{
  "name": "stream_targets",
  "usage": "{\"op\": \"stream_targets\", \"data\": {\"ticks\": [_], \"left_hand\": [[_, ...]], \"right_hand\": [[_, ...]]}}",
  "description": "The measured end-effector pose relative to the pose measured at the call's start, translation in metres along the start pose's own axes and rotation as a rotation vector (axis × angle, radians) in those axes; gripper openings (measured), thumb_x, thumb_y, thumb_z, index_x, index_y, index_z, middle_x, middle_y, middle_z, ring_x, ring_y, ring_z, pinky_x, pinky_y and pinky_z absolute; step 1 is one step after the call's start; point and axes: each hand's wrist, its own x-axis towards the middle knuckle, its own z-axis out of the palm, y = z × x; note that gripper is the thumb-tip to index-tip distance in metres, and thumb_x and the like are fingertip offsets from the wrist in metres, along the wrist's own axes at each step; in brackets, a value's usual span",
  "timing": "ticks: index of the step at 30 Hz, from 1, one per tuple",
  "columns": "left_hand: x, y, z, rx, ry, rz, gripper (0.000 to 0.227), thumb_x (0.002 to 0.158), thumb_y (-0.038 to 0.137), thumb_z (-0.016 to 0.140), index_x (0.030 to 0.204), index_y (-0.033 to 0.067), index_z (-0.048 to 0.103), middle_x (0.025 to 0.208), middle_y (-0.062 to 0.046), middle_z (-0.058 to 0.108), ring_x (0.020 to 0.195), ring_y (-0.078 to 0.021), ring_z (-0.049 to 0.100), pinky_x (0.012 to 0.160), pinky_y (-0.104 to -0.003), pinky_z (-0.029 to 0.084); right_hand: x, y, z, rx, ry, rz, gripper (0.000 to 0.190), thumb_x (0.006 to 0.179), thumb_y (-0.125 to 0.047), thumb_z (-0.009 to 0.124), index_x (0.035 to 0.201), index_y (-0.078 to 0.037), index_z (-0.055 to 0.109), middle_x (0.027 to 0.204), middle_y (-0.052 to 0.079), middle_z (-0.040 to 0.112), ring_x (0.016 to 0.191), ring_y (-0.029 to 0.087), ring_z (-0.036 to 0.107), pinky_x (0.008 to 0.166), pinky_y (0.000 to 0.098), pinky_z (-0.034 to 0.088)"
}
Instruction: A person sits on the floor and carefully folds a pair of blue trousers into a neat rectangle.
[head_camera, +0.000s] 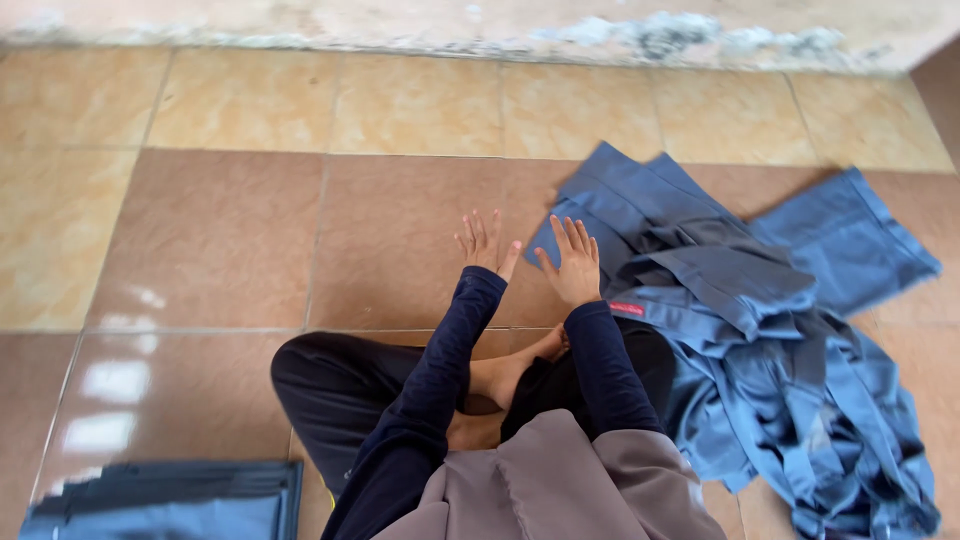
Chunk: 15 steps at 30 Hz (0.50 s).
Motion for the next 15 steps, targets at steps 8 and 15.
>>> {"op": "stream_targets", "data": {"ticks": [8,15], "left_hand": [[0.015,0.114,0.105,-0.053,-0.102,0.269,0.079,0.102,0.067,0.032,0.166,0.0299,0.006,0.169,-0.023,0.009,0.157,-0.0422,0.003,0.124,-0.064,0.01],[-0.005,0.182,0.191,-0.146,-0.227,0.441,0.078,0.102,0.064,0.037,0.166,0.0313,0.008,0.168,-0.023,0.014,0.156,-0.0426,0.01,0.121,-0.067,0.014]], "right_hand": [[-0.044,0.091,-0.031,-0.01,0.082,0.283,0.067,0.1,-0.048,0.06,0.16,-0.027,0.037,0.153,0.013,0.048,0.148,0.035,0.036,0.117,0.0614,0.031],[-0.1,0.169,-0.058,-0.087,0.116,0.511,0.069,0.099,-0.047,0.061,0.16,-0.029,0.035,0.153,0.012,0.046,0.149,0.035,0.034,0.116,0.0595,0.033]]}}
